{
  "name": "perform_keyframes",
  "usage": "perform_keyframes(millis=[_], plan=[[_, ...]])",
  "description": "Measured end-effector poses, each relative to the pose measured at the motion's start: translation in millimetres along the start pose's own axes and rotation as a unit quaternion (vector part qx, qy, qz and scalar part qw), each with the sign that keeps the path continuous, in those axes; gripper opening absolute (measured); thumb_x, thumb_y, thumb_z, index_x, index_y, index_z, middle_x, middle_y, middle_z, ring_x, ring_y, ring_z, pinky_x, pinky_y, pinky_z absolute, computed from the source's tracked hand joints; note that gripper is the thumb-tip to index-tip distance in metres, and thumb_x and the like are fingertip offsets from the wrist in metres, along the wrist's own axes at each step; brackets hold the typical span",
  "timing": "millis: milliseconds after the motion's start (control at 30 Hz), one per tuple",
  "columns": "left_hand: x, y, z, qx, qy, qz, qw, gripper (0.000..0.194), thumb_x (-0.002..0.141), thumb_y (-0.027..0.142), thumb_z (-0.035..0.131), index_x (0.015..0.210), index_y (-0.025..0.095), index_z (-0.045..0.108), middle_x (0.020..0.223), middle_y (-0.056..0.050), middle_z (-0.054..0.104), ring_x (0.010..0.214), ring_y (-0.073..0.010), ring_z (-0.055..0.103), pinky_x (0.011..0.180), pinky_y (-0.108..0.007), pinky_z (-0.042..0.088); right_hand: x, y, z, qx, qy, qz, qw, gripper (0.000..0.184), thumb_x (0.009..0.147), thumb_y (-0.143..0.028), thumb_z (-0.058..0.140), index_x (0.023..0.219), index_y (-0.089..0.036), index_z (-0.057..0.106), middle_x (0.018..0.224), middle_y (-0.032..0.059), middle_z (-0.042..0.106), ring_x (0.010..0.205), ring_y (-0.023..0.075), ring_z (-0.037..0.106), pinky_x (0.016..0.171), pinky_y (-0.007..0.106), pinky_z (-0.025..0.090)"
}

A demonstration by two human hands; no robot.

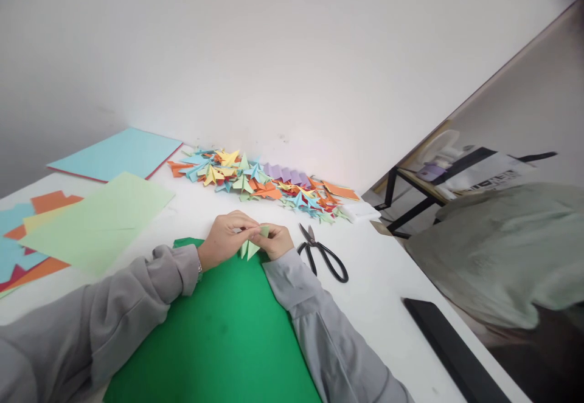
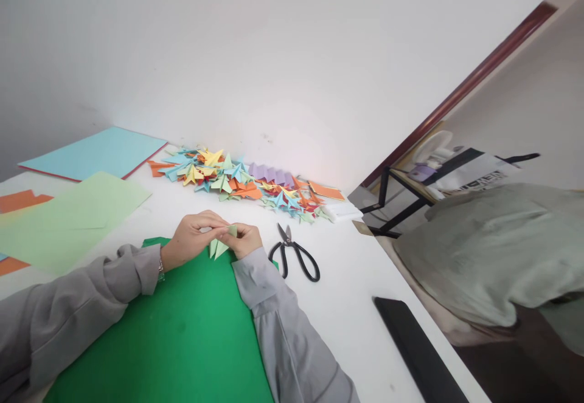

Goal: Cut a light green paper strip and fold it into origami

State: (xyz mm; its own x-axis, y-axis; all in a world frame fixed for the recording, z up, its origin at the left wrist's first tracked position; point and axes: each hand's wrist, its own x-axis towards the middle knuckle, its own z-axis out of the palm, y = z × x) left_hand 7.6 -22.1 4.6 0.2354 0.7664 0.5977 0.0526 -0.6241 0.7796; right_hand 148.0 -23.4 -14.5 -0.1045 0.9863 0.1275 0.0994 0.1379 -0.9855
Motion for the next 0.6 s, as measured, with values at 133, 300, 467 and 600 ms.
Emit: perform_keyframes(millis=[133, 300, 467, 600], plan=[[0.0, 1.2, 0.6, 0.010, 0.009, 0.001, 1.000, 0.008, 0.069, 0.019, 0.060, 0.065, 0.016, 0.067, 0.067, -0.006, 0.066, 0.068, -0.0161, 0.059, 0.066, -0.030, 0.048, -0.6, 0.7, 2.2, -0.010, -0.007, -0.009, 1.000, 0.026, 0.050, -0.038, 0.072, 0.051, -0.016, 0.061, 0.045, -0.0028, 0.049, 0.048, 0.0107, 0.042, 0.045, 0.024, 0.033], [-1.3, -1.1, 1.6, 0.007, -0.007, 0.010, 1.000, 0.008, 0.070, 0.019, 0.059, 0.068, 0.018, 0.067, 0.070, -0.006, 0.066, 0.072, -0.0160, 0.059, 0.069, -0.031, 0.048, -2.0, 1.2, 6.1, -0.026, -0.008, -0.015, 1.000, 0.027, 0.049, -0.041, 0.072, 0.055, -0.016, 0.065, 0.047, -0.0018, 0.052, 0.052, 0.0134, 0.046, 0.047, 0.025, 0.036], [-1.9, -0.9, 1.6, -0.001, -0.006, 0.018, 1.000, 0.009, 0.070, 0.020, 0.059, 0.067, 0.018, 0.067, 0.070, -0.006, 0.066, 0.072, -0.0162, 0.059, 0.068, -0.031, 0.048, -2.1, 0.9, 5.8, -0.036, -0.015, -0.028, 0.999, 0.020, 0.050, -0.034, 0.072, 0.057, -0.016, 0.066, 0.048, -0.0023, 0.053, 0.051, 0.0130, 0.046, 0.049, 0.026, 0.038], [-2.2, 2.6, 1.6, -0.006, -0.013, 0.021, 1.000, 0.010, 0.071, 0.021, 0.058, 0.071, 0.019, 0.068, 0.072, -0.006, 0.067, 0.074, -0.0162, 0.059, 0.070, -0.031, 0.048, -2.7, -2.3, 7.3, -0.012, -0.032, -0.041, 0.999, 0.017, 0.051, -0.029, 0.072, 0.062, -0.018, 0.068, 0.056, -0.0020, 0.060, 0.055, 0.0143, 0.050, 0.057, 0.029, 0.041]])
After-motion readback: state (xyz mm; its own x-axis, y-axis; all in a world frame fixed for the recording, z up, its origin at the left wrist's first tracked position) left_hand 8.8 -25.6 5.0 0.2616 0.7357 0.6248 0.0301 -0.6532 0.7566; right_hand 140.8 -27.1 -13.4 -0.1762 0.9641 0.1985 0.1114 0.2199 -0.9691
